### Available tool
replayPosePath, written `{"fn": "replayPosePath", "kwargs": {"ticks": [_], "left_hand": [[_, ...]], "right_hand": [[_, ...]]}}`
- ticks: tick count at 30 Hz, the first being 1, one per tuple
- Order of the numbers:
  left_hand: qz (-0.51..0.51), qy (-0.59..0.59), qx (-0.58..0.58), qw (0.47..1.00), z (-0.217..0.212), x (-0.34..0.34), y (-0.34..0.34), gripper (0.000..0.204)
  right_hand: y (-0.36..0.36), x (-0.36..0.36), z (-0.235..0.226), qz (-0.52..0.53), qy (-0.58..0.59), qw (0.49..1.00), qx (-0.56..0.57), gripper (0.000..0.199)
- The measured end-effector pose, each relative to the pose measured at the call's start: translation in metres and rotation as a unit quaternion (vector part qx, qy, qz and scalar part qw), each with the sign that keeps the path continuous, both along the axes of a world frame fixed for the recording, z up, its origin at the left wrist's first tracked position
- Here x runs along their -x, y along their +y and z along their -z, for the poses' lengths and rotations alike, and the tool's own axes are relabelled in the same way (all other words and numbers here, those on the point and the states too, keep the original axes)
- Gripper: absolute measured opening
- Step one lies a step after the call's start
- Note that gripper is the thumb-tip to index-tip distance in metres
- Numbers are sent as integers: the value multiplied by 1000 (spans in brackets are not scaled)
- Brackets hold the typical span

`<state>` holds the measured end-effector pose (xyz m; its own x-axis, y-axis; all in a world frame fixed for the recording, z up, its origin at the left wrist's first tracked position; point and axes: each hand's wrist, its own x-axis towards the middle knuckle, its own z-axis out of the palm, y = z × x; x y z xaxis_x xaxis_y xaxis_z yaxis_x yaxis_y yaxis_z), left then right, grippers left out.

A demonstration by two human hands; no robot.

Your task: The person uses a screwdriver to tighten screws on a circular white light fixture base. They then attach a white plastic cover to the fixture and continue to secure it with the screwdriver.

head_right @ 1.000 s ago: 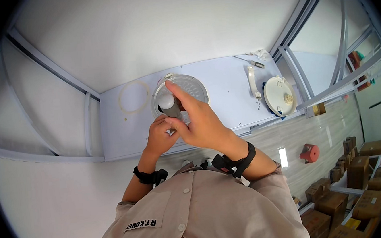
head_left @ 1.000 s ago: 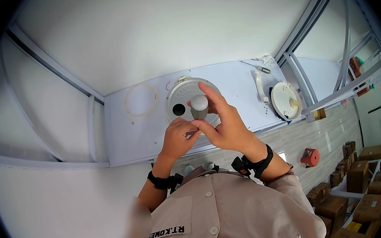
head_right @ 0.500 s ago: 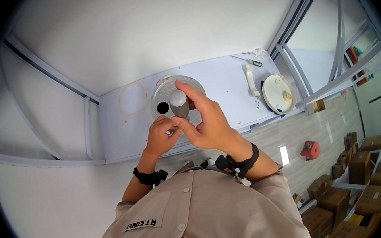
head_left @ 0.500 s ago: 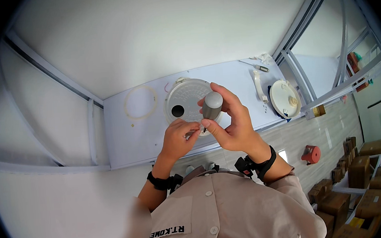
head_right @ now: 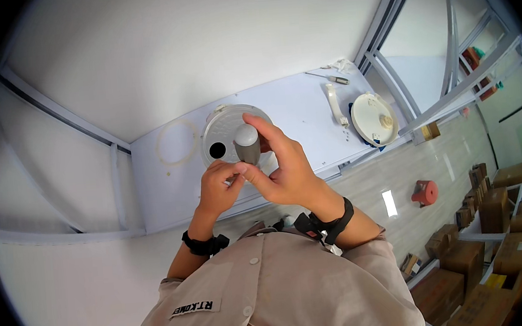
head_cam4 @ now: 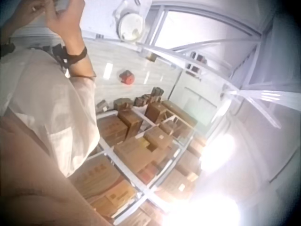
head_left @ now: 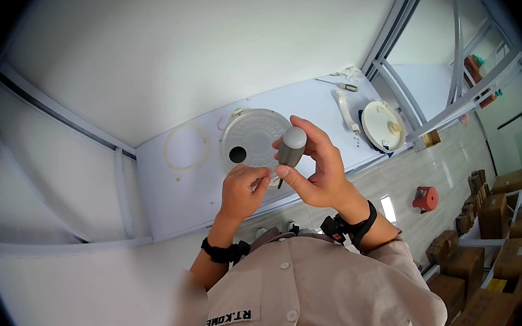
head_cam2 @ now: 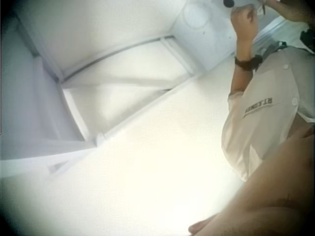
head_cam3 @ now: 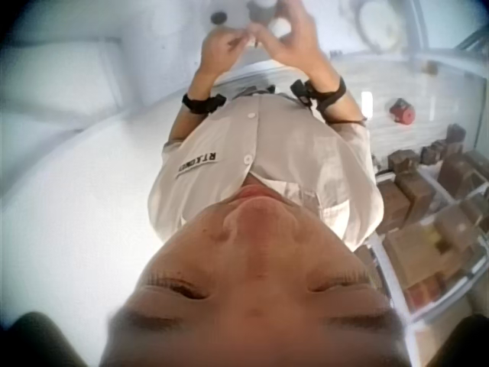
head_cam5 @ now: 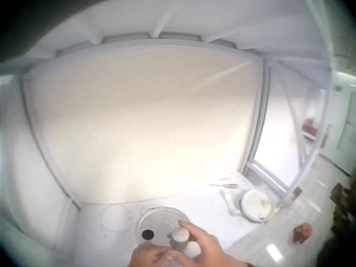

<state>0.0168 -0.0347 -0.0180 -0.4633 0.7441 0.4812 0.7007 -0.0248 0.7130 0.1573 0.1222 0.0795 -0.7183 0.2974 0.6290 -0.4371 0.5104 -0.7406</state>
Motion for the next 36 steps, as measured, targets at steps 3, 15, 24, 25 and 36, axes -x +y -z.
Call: {"fn": "replayPosePath", "kwargs": {"ticks": [3,15,24,25,36], "left_hand": [[2,3,6,1000,1,1,1,13],[63,83,12,995,0,18,-6,17],[69,99,15,993,-6,52,-30,19],[70,95,16,993,-4,54,-33,20],[85,121,0,989,-23,34,-27,18]], "right_hand": [[-2,-4,1,15,-14,1000,-10,79],[-26,-20,3,87,2,996,-8,80],[-46,-25,15,123,33,991,33,75],[-49,-24,16,124,31,991,34,75],[-53,-26,19,155,17,988,3,64]]}}
